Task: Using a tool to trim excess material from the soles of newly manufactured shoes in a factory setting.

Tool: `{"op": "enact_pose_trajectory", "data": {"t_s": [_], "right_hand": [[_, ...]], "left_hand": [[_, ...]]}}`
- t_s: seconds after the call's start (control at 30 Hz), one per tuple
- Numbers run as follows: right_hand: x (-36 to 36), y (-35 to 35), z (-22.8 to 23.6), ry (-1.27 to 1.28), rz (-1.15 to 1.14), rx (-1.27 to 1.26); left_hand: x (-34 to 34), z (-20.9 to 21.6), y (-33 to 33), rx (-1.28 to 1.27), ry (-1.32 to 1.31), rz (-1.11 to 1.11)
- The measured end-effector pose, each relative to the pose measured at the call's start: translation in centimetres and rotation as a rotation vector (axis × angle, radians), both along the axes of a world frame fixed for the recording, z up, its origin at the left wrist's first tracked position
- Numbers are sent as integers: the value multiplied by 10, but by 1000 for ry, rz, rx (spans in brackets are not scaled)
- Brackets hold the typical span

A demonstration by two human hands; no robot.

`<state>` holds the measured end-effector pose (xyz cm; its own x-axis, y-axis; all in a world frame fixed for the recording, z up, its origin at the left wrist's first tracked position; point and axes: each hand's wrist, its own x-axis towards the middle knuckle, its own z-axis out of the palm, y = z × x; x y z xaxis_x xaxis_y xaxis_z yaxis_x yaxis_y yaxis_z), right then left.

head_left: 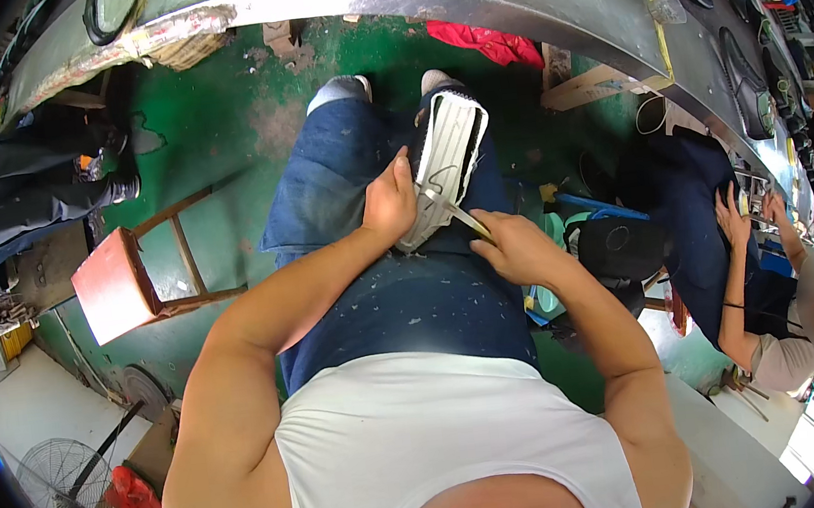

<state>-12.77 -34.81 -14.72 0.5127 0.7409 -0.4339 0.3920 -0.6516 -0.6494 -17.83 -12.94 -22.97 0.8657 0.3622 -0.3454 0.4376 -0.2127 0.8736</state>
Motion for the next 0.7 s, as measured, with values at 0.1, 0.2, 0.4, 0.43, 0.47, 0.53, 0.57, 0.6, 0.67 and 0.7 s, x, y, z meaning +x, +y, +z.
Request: {"op": "enact_pose_trajectory", "data": {"t_s": [0.1,0.2,0.4,0.43,0.47,0.53,0.57,0.6,0.67,0.7], "right_hand": [[9,-3,9,-373,42,43],[26,13,6,-560,38,-59],[15,0,-36,-431,-207,70],[19,-7,-34,-318,-201,45],[22,-13,-27,-203,-197,19],[50,-13,-5,453,-357,-147],[58,-14,8,421,-328,-135],[62,-15,13,389,-298,-123],[60,-1,7,128,-347,77],[60,5,4,-141,-384,277]], "left_hand": [[-5,-11,-2,68,-117,-6],[-6,-14,-2,177,-256,-103],[3,9,8,345,-255,-440],[7,14,11,393,-183,-535],[10,20,13,438,-110,-633],[13,28,15,441,-56,-659],[17,30,16,446,-11,-675],[21,30,17,452,34,-690],[25,38,17,456,11,-702],[33,53,15,466,96,-769]]}}
